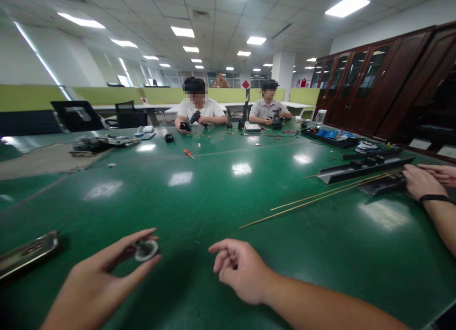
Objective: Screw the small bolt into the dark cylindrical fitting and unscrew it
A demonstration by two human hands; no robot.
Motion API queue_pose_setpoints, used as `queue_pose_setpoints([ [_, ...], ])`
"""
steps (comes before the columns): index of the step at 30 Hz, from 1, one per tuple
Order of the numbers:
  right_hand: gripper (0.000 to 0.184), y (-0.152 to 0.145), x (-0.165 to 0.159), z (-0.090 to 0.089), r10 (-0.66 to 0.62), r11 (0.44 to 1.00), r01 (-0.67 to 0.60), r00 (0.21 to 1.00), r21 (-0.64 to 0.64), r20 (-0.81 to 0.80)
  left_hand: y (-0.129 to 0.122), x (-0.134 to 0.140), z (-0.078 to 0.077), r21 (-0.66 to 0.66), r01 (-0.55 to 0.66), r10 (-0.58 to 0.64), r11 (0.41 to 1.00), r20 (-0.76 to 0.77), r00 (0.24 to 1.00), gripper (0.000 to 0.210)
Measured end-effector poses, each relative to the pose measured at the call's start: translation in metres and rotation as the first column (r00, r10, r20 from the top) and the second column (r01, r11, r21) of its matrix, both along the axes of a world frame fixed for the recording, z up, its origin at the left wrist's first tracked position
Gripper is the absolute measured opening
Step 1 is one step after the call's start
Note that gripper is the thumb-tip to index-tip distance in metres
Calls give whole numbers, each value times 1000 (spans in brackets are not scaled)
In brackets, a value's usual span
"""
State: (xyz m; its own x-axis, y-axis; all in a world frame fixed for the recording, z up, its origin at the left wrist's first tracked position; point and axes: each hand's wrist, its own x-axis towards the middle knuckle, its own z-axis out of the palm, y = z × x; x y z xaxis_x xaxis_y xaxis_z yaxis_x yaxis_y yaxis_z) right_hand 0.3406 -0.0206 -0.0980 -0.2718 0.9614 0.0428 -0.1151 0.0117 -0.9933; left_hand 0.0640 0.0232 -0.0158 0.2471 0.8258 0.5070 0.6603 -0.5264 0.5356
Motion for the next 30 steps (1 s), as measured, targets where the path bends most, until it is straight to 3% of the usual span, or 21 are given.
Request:
queue_pose_setpoints([
  [3, 56, 0, 1, 1, 3, 999, -3, 1000, 34, -9, -14, 47, -8, -135, 174, -172, 975, 29, 985, 31],
  [5, 63, -2, 1, 2, 32, 998, -32, 999, 56, 11, -24, 65, -13, -141, 265, -265, 954, 18, 964, 22],
  [11, 66, -8, 2, 6, 30, 982, -64, 981, 177, 190, -33, 56, -35, 55, 445, -442, 894, -58, 895, 26],
  [15, 54, -12, 3, 11, -20, 954, -80, 945, 289, 326, -29, 46, -41, 111, 458, -443, 882, -136, 886, 30],
  [23, 26, -16, 2, 18, -93, 935, -92, 868, 342, 488, -32, 54, -34, 121, 488, -474, 864, -130, 871, 28],
  [30, 12, -18, 0, 20, -126, 925, -74, 865, 372, 485, -34, 56, -44, 24, 491, -489, 871, -69, 870, 32],
])
